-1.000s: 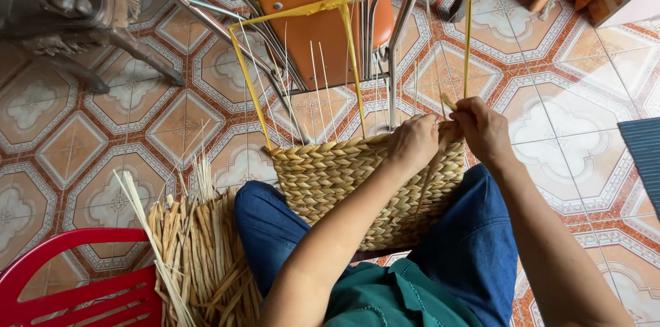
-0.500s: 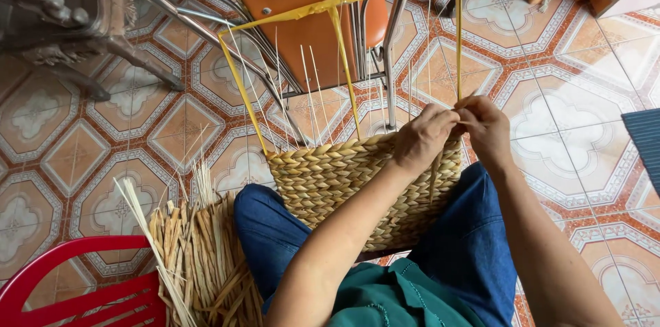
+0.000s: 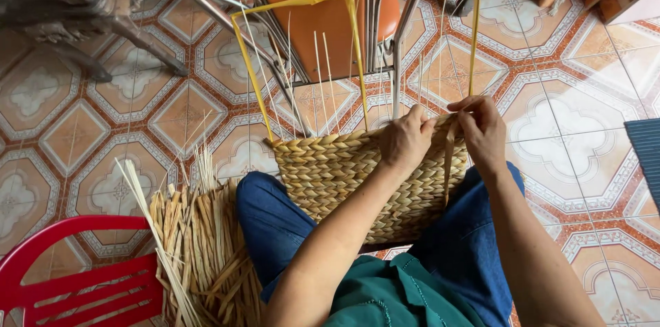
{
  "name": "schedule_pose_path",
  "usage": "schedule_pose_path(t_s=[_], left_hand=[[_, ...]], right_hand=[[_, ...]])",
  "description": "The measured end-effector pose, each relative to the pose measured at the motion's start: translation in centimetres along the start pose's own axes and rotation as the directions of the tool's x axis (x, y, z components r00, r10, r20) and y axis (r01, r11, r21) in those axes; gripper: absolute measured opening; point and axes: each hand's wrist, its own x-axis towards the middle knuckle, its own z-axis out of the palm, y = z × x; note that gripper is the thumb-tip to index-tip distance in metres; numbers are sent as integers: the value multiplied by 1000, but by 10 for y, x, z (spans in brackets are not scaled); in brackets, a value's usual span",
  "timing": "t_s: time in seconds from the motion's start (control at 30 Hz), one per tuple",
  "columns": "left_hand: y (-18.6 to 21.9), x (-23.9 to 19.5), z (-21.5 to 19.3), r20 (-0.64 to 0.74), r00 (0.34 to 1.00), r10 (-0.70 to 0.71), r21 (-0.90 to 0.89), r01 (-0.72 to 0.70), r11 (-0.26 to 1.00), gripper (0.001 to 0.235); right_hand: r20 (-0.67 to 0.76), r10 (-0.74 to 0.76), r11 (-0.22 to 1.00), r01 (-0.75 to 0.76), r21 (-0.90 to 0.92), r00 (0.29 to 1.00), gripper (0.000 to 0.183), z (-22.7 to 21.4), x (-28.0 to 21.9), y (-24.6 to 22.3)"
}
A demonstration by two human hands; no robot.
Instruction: The person sits on the floor weaving a water hyacinth basket, tucking and tightening woven strands along the rim and working new strands into the weave. They pull strands from a pile beside them and use scissors to trim a strand before continuing to weave.
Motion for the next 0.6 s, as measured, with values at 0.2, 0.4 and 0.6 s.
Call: schedule_pose_path(t_s=[0.2,0.4,0.6], left_hand=[[-5,-8,0,-60,997,57,28,-55,998,17],[-36,-73,-53,-290,929,231,-224,-300,927,15],[-161,-143,-136,-410,873,-266,-643,-70,763,25]], right_hand=[[-66,-23,976,8,-217,998,6,7,4,-7],[-53,-17,948,33,317,998,25,-23,-13,36],[-5,72,925,-65,375,997,16,-60,-47,123]])
